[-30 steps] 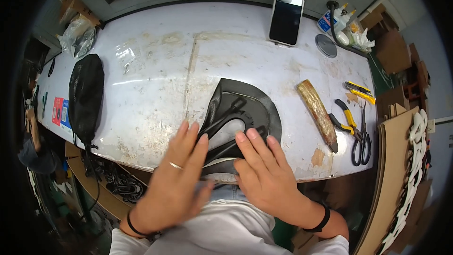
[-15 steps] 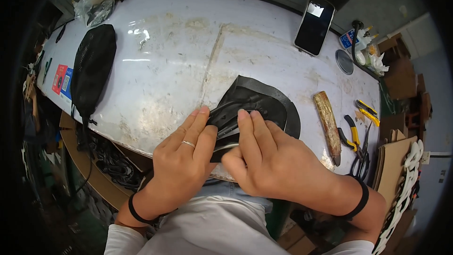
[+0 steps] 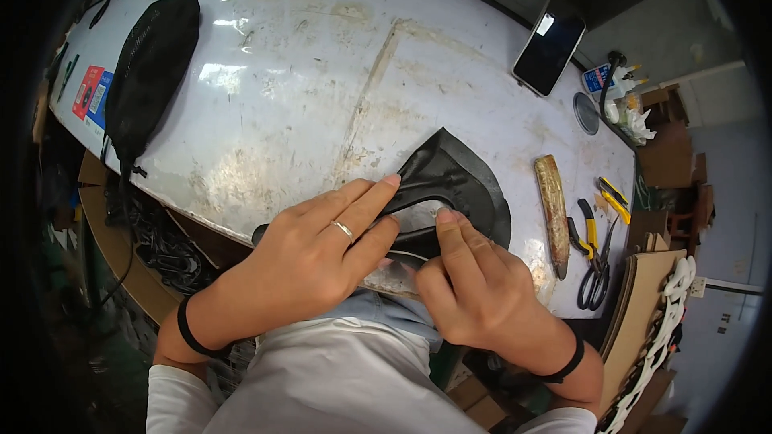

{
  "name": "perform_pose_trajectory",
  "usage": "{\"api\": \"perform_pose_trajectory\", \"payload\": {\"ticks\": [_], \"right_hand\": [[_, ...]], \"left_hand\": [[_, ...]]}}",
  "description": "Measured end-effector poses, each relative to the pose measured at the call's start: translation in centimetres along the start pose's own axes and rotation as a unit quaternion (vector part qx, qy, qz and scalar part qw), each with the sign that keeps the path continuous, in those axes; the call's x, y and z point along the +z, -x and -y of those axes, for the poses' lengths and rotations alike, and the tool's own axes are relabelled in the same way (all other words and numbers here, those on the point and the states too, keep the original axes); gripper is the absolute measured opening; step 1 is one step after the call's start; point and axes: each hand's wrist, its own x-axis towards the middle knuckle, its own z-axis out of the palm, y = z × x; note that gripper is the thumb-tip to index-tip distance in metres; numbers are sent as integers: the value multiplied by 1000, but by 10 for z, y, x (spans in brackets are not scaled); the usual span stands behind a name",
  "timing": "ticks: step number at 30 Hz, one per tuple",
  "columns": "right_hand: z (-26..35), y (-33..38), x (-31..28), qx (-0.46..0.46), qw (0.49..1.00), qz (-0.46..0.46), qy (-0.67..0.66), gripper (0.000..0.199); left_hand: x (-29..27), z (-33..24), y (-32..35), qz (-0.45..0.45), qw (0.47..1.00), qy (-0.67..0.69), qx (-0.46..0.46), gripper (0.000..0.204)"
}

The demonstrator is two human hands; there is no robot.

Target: Fitting and securing a synthetic cover onto a bicycle saddle base using pliers and a smoothing tool.

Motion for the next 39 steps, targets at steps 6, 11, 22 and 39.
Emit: {"api": "perform_pose_trajectory", "payload": {"ticks": [6,11,22,39], "right_hand": [[12,-4,6,121,989,-72,-50,31],[-16,7,27,298,945,-87,-104,32],[41,27,-35,219,971,83,-48,32],[23,56,-25,97,990,51,85,21]], "left_hand": [[-6,-1,-1,44,999,-32,5,26],[9,-30,6,-8,997,1,77,14],[8,-27,-10,54,997,50,35,23],[42,-50,-18,-43,999,-27,17,17]]}}
